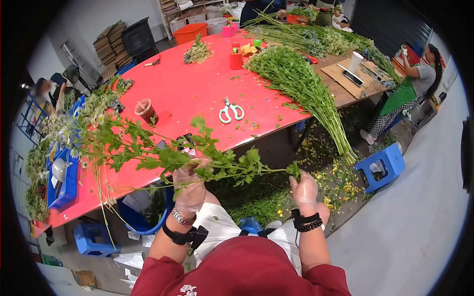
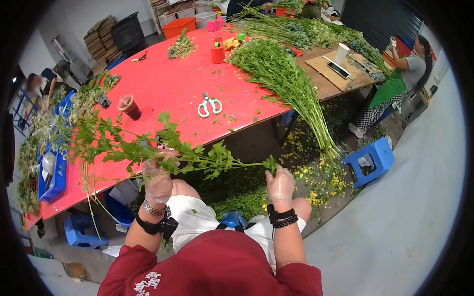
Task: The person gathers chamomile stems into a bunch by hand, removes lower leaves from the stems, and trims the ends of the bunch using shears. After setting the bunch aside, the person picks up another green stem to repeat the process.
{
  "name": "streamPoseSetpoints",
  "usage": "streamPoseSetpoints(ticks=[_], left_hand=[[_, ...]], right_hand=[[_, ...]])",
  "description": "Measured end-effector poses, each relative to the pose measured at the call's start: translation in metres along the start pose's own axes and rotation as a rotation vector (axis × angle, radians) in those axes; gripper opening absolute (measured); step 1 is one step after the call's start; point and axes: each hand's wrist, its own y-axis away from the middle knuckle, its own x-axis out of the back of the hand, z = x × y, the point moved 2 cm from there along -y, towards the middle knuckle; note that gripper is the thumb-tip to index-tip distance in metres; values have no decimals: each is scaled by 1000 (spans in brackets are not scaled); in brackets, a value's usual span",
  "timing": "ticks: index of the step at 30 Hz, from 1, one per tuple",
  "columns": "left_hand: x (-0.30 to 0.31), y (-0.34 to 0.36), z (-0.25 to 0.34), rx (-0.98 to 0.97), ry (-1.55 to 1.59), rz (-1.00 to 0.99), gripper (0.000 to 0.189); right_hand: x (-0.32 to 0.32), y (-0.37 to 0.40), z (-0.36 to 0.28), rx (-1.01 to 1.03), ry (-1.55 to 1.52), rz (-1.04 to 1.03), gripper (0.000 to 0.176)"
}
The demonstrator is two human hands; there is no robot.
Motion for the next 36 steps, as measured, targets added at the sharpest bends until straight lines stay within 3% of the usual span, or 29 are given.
streamPoseSetpoints(ticks=[1, 3, 4, 5, 7, 9, 10, 13, 16, 20, 25, 27, 29, 31, 32, 33, 34, 35, 36], left_hand=[[-1, 1, 0, -72, -16, -21, 9], [-5, 6, -8, -132, -31, -57, 10], [-8, 11, -22, -55, 78, -36, 9], [-10, 15, -32, 24, 185, -14, 8], [-16, 22, -35, 31, 94, -80, 7], [-29, 32, -34, 49, 407, -77, 14], [-28, 35, -34, 50, 405, -84, 14], [-18, 40, -36, 111, 485, -340, 33], [-12, 46, -47, 160, 448, -336, 29], [-20, 48, -26, 52, 341, -355, 30], [-11, 45, -32, 57, 291, -190, 28], [-3, 40, -31, 7, 388, -76, 14], [-1, 38, -17, -26, 233, -106, 13], [0, 38, -13, -69, 249, -182, 13], [2, 42, -13, 91, 365, -175, 11], [1, 42, -12, 97, 366, -179, 11], [-2, 41, -12, 164, 412, -240, 30], [-5, 42, -11, 231, 457, -303, 50], [-9, 43, -6, 214, 340, -302, 56]], right_hand=[[14, -2, -13, -2, 0, -4, 23], [55, -4, -49, 198, -189, 228, 25], [68, -6, -66, 284, -461, 180, 20], [82, -2, -87, 239, -698, 20, 14], [97, 6, -120, 407, -782, -109, 15], [96, 7, -145, 407, -757, -63, 17], [93, 6, -144, 401, -758, -59, 17], [64, 5, -137, 450, -770, -111, 17], [41, 12, -126, 151, -1199, -422, 12], [36, 11, -119, 78, -1178, -445, 11], [49, -9, -86, 157, -617, 98, 19], [35, -17, -48, 158, -346, 156, 19], [43, -23, -23, -17, -93, -197, 28], [48, -20, -15, -27, 2, -174, 46], [48, -19, -15, -32, 4, -175, 46], [47, -17, -22, 123, -199, -180, 57], [50, -14, -32, 278, -402, -181, 68], [51, -13, -43, 296, -667, -333, 79], [48, -10, -54, 326, -797, -443, 80]])
